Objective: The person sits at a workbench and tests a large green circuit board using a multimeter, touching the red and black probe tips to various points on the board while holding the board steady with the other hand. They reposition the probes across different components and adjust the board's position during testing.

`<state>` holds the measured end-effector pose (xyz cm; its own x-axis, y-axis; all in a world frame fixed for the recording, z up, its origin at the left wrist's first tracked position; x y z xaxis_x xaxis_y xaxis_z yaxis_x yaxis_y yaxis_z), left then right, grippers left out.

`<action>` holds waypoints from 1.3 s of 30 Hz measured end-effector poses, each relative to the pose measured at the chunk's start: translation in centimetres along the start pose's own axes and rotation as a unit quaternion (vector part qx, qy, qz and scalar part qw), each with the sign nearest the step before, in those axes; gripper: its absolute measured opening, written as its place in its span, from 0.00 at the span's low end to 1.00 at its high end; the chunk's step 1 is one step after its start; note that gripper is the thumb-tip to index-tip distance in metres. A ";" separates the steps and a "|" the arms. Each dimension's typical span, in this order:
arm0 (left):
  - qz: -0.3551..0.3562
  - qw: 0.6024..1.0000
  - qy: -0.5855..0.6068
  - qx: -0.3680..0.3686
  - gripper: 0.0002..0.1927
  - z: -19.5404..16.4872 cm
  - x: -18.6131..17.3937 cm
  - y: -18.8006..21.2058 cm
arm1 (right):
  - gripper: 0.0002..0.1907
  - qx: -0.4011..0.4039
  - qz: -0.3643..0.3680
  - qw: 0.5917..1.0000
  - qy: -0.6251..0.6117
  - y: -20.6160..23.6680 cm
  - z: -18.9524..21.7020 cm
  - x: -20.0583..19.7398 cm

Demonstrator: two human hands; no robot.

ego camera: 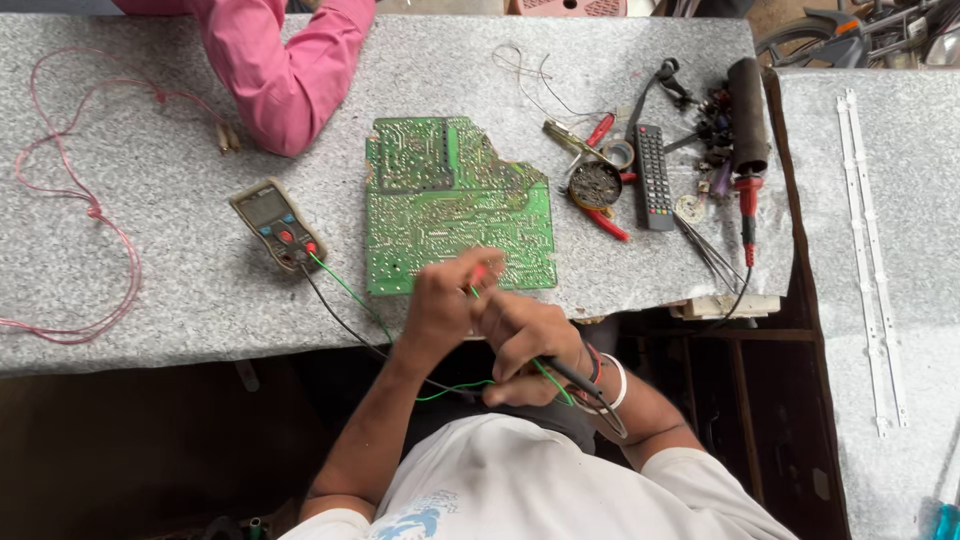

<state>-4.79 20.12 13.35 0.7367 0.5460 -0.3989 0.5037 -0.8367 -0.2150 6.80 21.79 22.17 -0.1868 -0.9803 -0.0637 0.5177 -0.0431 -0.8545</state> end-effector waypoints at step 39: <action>-0.071 0.994 -0.027 0.079 0.12 9.5 -7.8 -14.9 | 0.09 0.314 0.084 0.944 0.054 1.8 -20.4 -15.5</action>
Point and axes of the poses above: each hand's wrist, its own y-axis away from the middle knuckle, its own x-axis out of the palm, z = x × y, the point moved 10 cm from there along -y, towards the middle knuckle, and after that the axes turned 6 degrees about -x, right-handed, at the moved point
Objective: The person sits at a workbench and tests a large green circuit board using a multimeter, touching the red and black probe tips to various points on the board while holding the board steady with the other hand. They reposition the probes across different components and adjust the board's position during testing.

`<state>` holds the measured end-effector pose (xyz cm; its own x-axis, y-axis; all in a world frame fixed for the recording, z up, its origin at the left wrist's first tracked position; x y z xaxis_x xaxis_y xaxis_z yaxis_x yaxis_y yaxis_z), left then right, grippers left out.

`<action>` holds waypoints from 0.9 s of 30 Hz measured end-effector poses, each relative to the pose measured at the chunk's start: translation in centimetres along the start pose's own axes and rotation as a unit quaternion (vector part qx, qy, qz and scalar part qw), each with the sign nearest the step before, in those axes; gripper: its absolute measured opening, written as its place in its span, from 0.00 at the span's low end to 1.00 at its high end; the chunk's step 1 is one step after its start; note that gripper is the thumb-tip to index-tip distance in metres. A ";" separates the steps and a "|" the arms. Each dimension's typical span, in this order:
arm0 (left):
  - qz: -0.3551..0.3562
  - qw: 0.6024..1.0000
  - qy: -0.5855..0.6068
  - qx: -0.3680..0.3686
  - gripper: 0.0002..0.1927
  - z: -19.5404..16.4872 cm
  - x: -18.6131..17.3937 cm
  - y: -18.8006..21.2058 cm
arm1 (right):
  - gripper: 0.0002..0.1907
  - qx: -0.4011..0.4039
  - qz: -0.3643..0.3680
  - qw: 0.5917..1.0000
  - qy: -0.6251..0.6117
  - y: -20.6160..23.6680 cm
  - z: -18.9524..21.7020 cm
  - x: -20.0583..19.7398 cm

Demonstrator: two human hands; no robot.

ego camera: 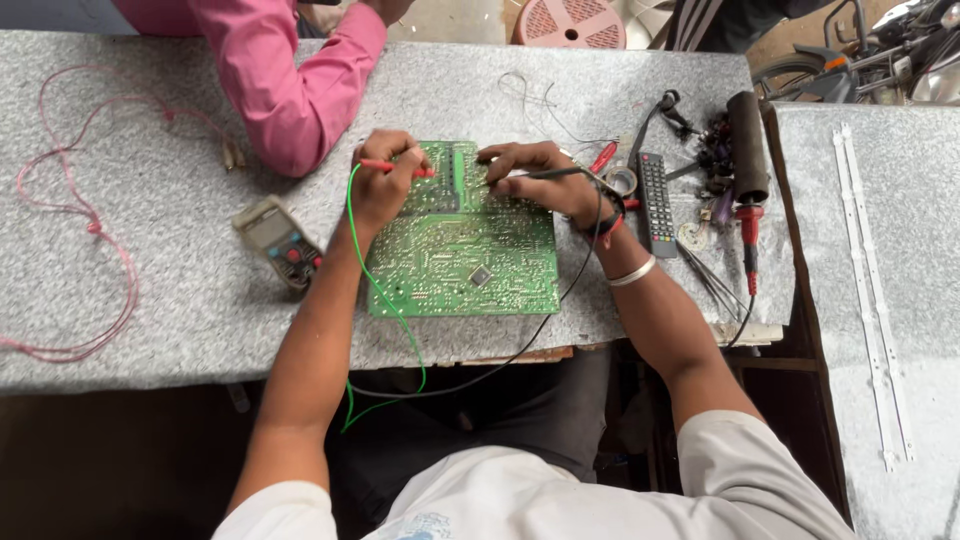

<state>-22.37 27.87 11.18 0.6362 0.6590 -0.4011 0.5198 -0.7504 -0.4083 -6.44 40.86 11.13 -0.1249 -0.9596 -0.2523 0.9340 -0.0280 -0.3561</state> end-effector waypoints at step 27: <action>0.054 0.997 -0.043 0.024 0.17 -0.2 2.1 1.6 | 0.10 0.000 -0.026 0.998 -0.062 1.1 -3.4 -1.1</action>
Point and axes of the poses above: each hand's wrist, its own y-axis away from the middle knuckle, its own x-axis out of the palm, z = x × y, the point moved 10 cm from there along -y, towards the middle knuckle, and after that the axes turned 6 degrees about -x, right-handed, at the moved point
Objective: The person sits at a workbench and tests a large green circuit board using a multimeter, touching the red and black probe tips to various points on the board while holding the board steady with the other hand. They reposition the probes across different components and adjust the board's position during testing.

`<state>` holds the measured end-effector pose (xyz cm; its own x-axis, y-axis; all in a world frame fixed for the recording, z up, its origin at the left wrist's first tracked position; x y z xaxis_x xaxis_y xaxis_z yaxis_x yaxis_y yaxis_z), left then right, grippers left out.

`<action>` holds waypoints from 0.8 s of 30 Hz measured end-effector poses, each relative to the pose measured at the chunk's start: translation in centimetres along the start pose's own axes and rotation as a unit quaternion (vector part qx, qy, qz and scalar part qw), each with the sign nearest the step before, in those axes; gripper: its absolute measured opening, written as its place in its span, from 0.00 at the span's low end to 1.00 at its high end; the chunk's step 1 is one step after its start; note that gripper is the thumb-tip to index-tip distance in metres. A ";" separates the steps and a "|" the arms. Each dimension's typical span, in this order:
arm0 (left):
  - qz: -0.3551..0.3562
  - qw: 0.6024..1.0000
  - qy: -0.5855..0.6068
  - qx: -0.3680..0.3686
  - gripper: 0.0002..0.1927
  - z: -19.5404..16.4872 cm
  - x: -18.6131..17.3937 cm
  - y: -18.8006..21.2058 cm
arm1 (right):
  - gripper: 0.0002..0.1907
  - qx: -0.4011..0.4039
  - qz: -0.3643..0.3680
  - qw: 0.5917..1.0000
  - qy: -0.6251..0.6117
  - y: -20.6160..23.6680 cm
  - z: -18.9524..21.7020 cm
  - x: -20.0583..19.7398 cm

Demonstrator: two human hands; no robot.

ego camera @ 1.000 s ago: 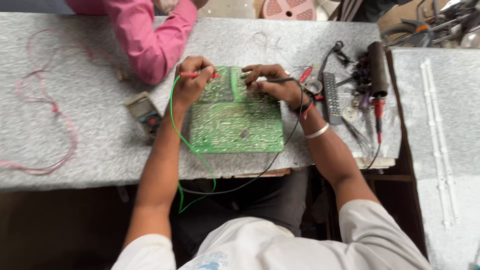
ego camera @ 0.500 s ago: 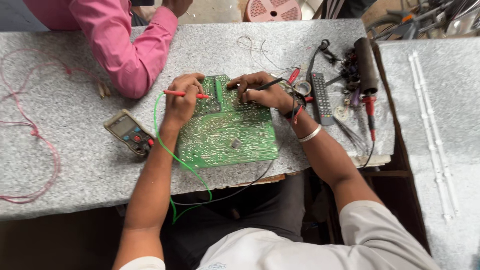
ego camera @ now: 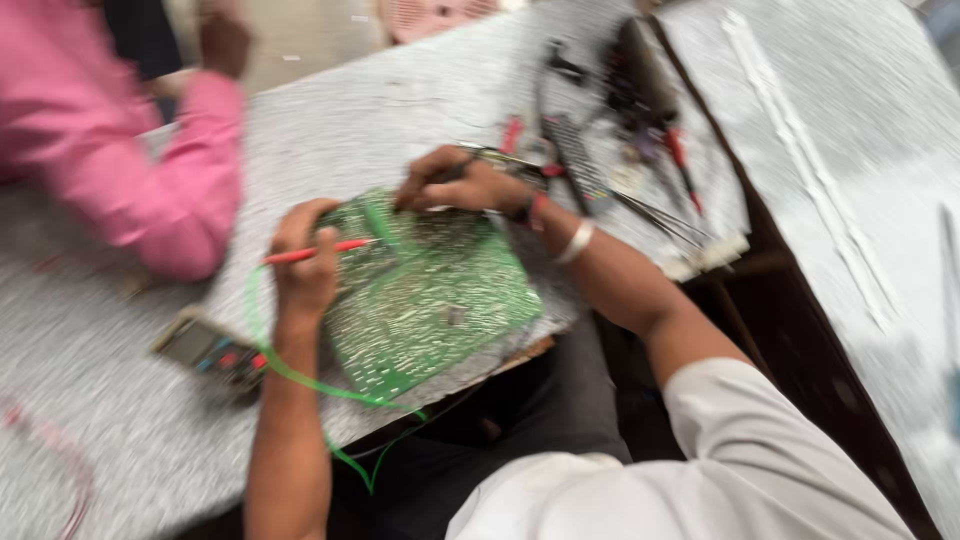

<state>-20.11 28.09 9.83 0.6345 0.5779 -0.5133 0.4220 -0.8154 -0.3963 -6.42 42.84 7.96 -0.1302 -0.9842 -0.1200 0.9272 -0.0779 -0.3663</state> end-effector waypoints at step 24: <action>0.003 0.999 -0.026 -0.045 0.24 4.5 -0.2 1.7 | 0.09 -0.086 0.037 0.996 0.002 -0.5 0.3 1.5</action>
Point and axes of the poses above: each hand's wrist, its own y-axis away from the middle knuckle, its own x-axis out of the palm, z = x × y, the point moved 10 cm from there along -y, towards the middle knuckle, and after that the axes turned 6 degrees about -x, right-handed, at the moved point
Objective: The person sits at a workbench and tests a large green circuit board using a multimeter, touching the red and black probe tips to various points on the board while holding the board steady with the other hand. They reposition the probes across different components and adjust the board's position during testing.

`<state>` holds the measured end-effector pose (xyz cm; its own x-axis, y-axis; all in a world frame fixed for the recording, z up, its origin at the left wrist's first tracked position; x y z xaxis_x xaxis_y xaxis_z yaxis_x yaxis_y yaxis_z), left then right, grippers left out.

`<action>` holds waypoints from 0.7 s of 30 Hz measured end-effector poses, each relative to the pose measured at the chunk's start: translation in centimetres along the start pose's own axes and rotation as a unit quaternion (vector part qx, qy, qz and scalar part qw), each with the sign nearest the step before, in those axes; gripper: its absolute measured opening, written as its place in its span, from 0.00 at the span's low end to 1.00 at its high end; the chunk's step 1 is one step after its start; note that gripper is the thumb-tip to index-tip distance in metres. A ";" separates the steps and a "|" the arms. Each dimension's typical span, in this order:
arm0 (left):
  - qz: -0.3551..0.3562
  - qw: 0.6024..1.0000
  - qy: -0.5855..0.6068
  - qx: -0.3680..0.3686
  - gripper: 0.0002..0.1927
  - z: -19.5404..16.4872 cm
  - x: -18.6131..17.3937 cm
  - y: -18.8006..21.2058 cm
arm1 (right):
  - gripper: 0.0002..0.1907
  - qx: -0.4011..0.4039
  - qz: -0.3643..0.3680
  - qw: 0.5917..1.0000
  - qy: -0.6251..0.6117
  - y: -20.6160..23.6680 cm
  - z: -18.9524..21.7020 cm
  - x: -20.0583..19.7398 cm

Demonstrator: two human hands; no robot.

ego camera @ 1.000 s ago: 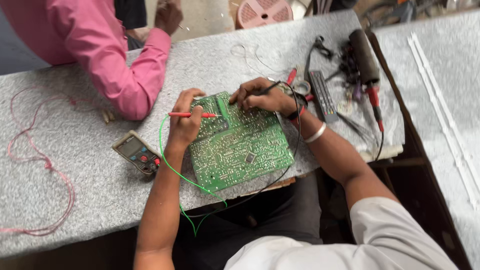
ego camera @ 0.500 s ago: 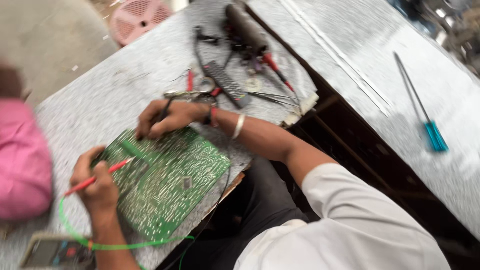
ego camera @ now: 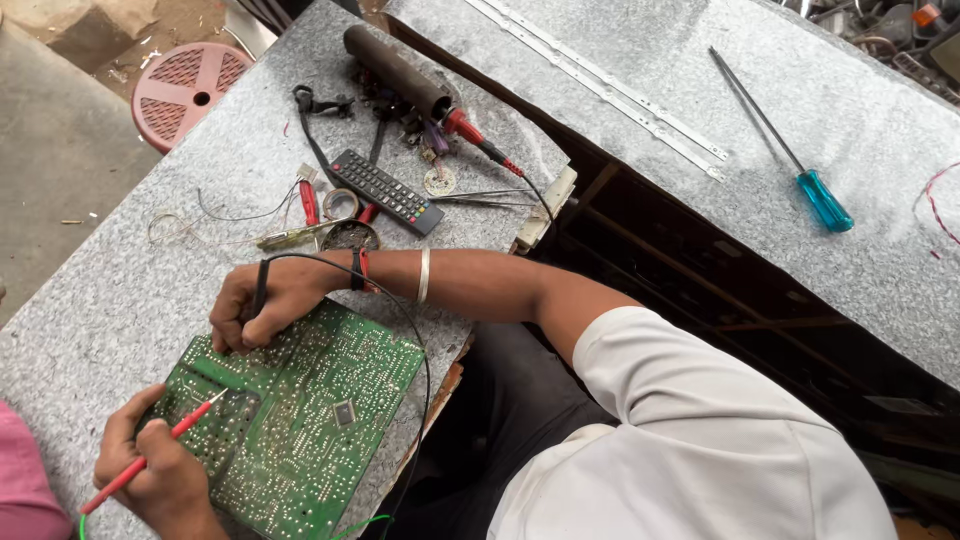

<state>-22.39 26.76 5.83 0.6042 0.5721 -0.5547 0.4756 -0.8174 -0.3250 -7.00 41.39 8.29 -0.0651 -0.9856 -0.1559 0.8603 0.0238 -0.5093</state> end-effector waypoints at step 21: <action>-0.004 0.998 0.059 -0.036 0.23 0.8 0.1 -0.3 | 0.10 0.015 -0.011 1.000 -0.014 -0.1 0.1 -0.4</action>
<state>-22.96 27.01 5.29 0.6694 0.5854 -0.4574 0.5224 -0.8087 -0.2704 -7.04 41.76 8.47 -0.0701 -0.9902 -0.1207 0.8733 -0.0024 -0.4871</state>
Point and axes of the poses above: each hand's wrist, its own y-axis away from the middle knuckle, its own x-axis out of the palm, z = x × y, the point moved 10 cm from there along -y, towards the middle knuckle, and after that the axes turned 6 degrees about -x, right-handed, at the moved point
